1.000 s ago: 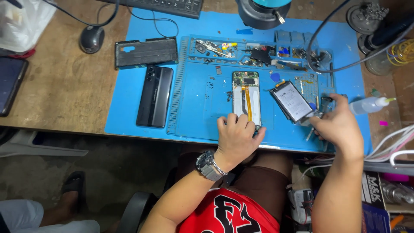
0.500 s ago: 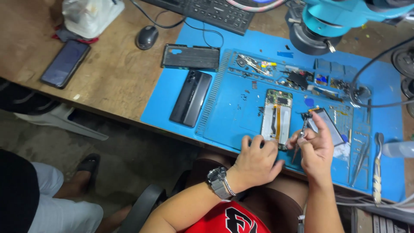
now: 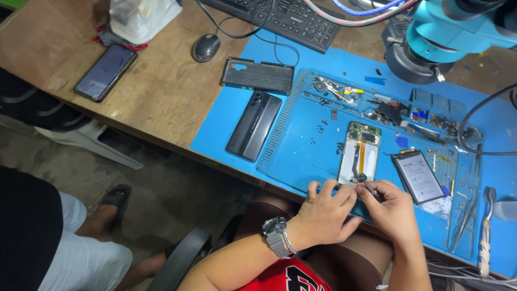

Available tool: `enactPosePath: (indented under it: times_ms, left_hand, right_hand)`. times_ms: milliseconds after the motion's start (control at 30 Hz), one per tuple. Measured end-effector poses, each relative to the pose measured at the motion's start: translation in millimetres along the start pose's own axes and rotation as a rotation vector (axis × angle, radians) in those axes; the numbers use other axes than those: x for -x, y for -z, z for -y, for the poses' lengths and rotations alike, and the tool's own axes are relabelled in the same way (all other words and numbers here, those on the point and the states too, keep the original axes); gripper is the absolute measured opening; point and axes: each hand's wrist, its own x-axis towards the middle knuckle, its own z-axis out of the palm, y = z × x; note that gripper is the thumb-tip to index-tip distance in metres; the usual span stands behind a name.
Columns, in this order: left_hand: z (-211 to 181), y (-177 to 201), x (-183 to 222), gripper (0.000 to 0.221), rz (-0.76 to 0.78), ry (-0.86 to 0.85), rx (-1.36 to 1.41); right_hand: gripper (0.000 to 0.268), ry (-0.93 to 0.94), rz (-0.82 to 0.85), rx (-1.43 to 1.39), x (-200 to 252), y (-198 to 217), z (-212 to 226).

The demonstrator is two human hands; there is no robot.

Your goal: Reassembling the sub-board and internal components of a mobile phone on a repair bench.

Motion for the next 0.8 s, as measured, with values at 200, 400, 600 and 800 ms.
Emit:
enactPosePath:
  times_ms: [200, 400, 600, 800]
  left_hand:
    - [4.3, 4.8, 1.8, 0.034, -0.026, 0.024, 0.135]
    - [6.1, -0.8, 4.7, 0.033, -0.023, 0.024, 0.143]
    - [80.7, 57.5, -5.6, 0.035, -0.164, 0.205, 0.211]
    - [269.2, 144.5, 25.1, 0.075, -0.327, 1.001, -0.41]
  right_hand:
    - [0.016, -0.146, 0.044, 0.073, -4.7, -1.2, 5.1]
    - [0.024, -0.311, 0.042, 0.115, -12.0, -3.0, 12.1]
    - [0.023, -0.39, 0.094, 0.106, -15.9, -1.2, 13.1]
    - [0.017, -0.21, -0.003, 0.006, -8.6, -3.1, 14.1]
